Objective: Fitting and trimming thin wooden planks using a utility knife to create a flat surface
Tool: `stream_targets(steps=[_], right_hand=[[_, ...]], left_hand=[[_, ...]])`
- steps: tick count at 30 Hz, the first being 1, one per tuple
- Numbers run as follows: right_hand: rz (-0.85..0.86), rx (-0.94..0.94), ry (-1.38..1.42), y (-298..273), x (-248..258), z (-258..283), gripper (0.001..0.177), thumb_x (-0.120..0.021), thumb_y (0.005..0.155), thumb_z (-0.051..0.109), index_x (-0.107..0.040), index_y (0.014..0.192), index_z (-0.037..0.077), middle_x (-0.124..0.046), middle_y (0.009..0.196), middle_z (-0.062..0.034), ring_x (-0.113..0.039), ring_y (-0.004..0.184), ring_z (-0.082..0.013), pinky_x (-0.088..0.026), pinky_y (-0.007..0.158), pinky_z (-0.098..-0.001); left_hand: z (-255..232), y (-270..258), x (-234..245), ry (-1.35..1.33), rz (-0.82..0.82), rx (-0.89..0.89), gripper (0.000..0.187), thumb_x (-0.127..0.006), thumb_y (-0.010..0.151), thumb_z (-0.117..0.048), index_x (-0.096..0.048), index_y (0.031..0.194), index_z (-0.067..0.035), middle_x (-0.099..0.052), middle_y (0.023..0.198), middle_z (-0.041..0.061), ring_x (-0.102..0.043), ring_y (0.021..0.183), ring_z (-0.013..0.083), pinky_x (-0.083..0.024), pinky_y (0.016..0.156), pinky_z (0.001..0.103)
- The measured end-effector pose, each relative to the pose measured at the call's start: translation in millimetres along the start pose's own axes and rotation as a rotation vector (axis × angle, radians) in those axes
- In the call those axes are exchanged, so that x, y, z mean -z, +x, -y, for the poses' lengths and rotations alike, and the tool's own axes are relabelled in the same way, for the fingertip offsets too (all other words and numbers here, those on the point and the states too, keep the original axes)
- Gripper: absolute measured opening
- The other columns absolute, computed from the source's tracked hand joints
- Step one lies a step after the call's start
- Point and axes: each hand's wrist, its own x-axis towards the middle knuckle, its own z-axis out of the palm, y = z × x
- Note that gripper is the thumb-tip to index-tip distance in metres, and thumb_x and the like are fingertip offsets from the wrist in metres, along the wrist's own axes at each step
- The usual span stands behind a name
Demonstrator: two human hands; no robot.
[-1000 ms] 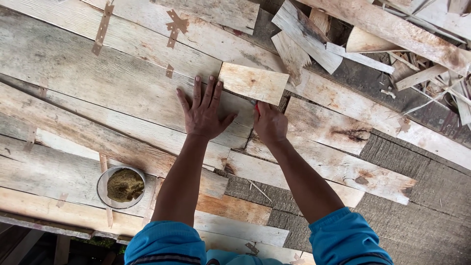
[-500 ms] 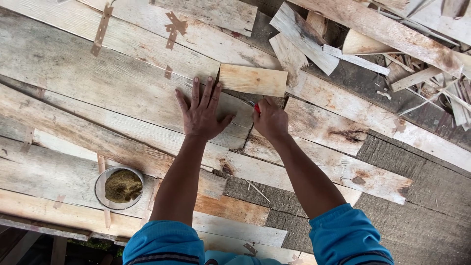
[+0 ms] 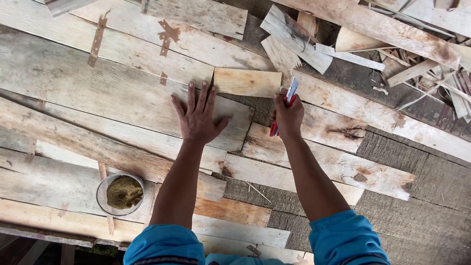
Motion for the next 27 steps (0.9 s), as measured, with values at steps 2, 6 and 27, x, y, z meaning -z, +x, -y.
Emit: stream_targets(steps=[2,6,27], right_hand=[[-0.023,-0.014,-0.031,3.7,-1.8,-15.1,0.027,-0.074,0.097,0.023,-0.065,0.111,0.001,-0.061,0.064,-0.0094,-0.063,0.046,-0.0182,-0.055,0.041,-0.0315],[-0.010,-0.029,-0.222,3.9,6.1,-36.8,0.023,-0.080,0.087,0.023,-0.066,0.092,0.005,-0.064,0.061,-0.0105,-0.067,0.047,-0.0194,-0.058,0.041,-0.0332],[0.031,0.161,-0.546,11.5,-3.1,-45.2,0.048,-0.085,0.085,0.041,-0.057,0.111,0.013,-0.070,0.085,-0.0181,-0.072,0.084,-0.0457,-0.052,0.070,-0.0562]], left_hand=[[0.3,-0.5,-1.0,-0.001,-0.006,-0.002,0.104,-0.061,0.081,-0.071,-0.015,0.166,-0.033,-0.007,0.175,-0.007,0.001,0.161,0.0309,-0.001,0.121,0.077],[2.0,0.0,-7.3,-0.011,-0.028,-0.005,0.106,-0.062,0.079,-0.071,-0.017,0.166,-0.031,-0.010,0.175,-0.006,-0.001,0.161,0.0316,0.000,0.120,0.078],[2.0,-0.6,-9.2,0.068,-0.014,-0.059,0.087,-0.047,0.089,-0.072,-0.016,0.164,-0.042,-0.008,0.174,-0.013,0.002,0.159,0.0381,-0.004,0.115,0.085]])
